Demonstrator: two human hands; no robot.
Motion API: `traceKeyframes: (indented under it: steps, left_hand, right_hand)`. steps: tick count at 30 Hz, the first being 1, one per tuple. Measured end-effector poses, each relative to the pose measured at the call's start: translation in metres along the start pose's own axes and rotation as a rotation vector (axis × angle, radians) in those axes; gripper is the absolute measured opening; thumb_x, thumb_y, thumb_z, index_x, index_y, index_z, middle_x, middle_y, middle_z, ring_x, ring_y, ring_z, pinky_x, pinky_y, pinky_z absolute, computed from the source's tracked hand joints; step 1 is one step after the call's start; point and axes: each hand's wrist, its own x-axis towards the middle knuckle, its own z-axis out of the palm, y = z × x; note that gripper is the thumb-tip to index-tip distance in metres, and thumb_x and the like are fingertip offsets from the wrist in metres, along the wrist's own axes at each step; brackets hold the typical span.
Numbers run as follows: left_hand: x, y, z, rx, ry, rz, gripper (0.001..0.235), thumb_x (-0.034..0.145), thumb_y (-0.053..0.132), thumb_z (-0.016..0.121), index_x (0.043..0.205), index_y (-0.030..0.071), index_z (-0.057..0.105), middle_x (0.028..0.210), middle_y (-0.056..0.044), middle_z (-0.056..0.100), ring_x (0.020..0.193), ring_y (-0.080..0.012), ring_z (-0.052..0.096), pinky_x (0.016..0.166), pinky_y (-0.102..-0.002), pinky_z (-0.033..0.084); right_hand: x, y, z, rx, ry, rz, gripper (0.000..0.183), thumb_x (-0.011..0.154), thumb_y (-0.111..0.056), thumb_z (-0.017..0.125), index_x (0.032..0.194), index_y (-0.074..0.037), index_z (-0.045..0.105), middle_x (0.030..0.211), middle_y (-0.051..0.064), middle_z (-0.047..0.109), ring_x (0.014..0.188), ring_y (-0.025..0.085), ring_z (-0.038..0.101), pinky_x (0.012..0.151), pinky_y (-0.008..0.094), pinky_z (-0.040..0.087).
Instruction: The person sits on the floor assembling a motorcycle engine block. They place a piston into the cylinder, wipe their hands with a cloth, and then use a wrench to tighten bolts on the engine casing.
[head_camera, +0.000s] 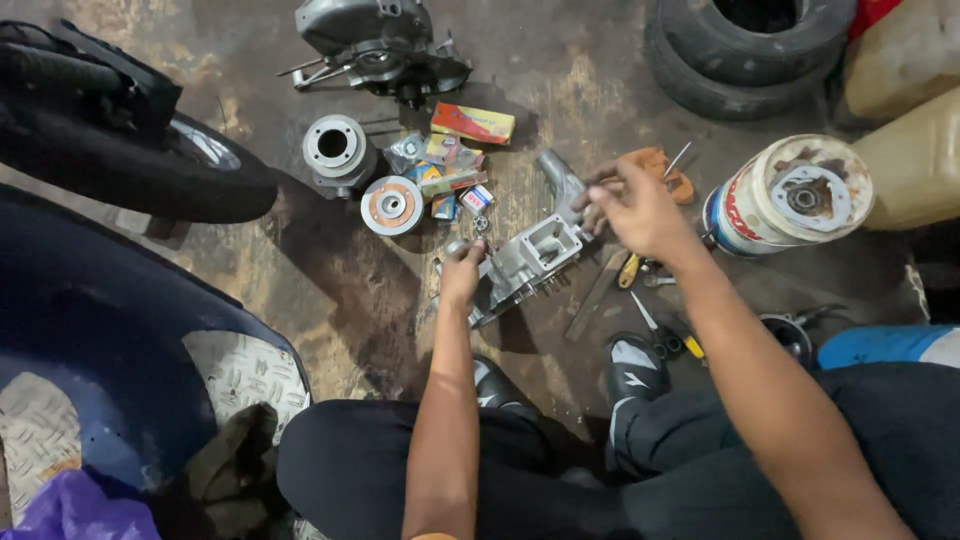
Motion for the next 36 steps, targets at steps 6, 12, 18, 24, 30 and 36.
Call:
traceKeyframes:
  steps: [6,12,18,24,30,36]
  left_hand:
    - [-0.059,0.058,-0.007,0.061,-0.074,0.291,0.055,0.097,0.05,0.066,0.123,0.002,0.069,0.119,-0.025,0.071,0.12,-0.0426,0.064,0.105,-0.053,0.046]
    - [-0.106,0.103,-0.007,0.462,-0.238,0.44,0.104,0.069,0.052,0.087,0.148,-0.001,0.046,0.138,-0.023,0.062,0.134,-0.0418,0.054,0.116,-0.057,0.037]
    - [-0.097,0.087,0.014,0.639,-0.235,0.513,0.107,0.064,0.06,0.085,0.15,0.011,0.045,0.145,-0.018,0.055,0.138,-0.0386,0.05,0.115,-0.068,0.027]
    - [-0.102,0.087,0.023,0.711,-0.179,0.567,0.096,0.06,0.055,0.088,0.138,0.015,0.05,0.13,-0.016,0.061,0.125,-0.0403,0.059,0.109,-0.067,0.036]
    - [-0.095,0.068,0.042,0.79,-0.148,0.626,0.101,0.053,0.062,0.088,0.134,0.017,0.05,0.122,-0.012,0.061,0.12,-0.0342,0.062,0.105,-0.061,0.043]
    - [-0.104,0.07,0.047,0.897,-0.148,0.621,0.104,0.053,0.066,0.085,0.137,0.014,0.053,0.123,-0.01,0.061,0.122,-0.0312,0.059,0.107,-0.058,0.041]
  right_hand:
    - [0.001,0.038,-0.023,0.044,0.092,0.094,0.018,0.106,-0.019,0.06,0.117,-0.013,0.073,0.066,0.01,0.072,0.063,0.021,0.074,0.057,0.032,0.056]
    - [-0.009,0.109,-0.011,0.284,0.126,0.226,0.029,0.096,-0.003,0.051,0.118,0.0,0.069,0.074,0.022,0.071,0.062,0.026,0.072,0.059,0.033,0.058]
    - [-0.036,0.13,0.029,0.375,0.186,0.305,0.031,0.089,0.002,0.048,0.109,0.001,0.072,0.079,0.018,0.072,0.057,0.022,0.068,0.049,0.032,0.055]
    - [-0.051,0.156,0.066,0.351,0.144,0.436,0.031,0.09,-0.002,0.048,0.109,0.0,0.073,0.08,0.017,0.073,0.057,0.022,0.069,0.049,0.03,0.054]
    - [-0.052,0.187,0.086,0.193,0.133,0.508,0.034,0.091,-0.01,0.054,0.118,-0.004,0.073,0.074,0.015,0.073,0.062,0.026,0.072,0.057,0.037,0.056]
    - [-0.06,0.161,0.082,0.073,0.118,0.543,0.037,0.094,-0.023,0.054,0.118,-0.008,0.077,0.121,0.021,0.073,0.123,0.039,0.064,0.106,0.049,0.047]
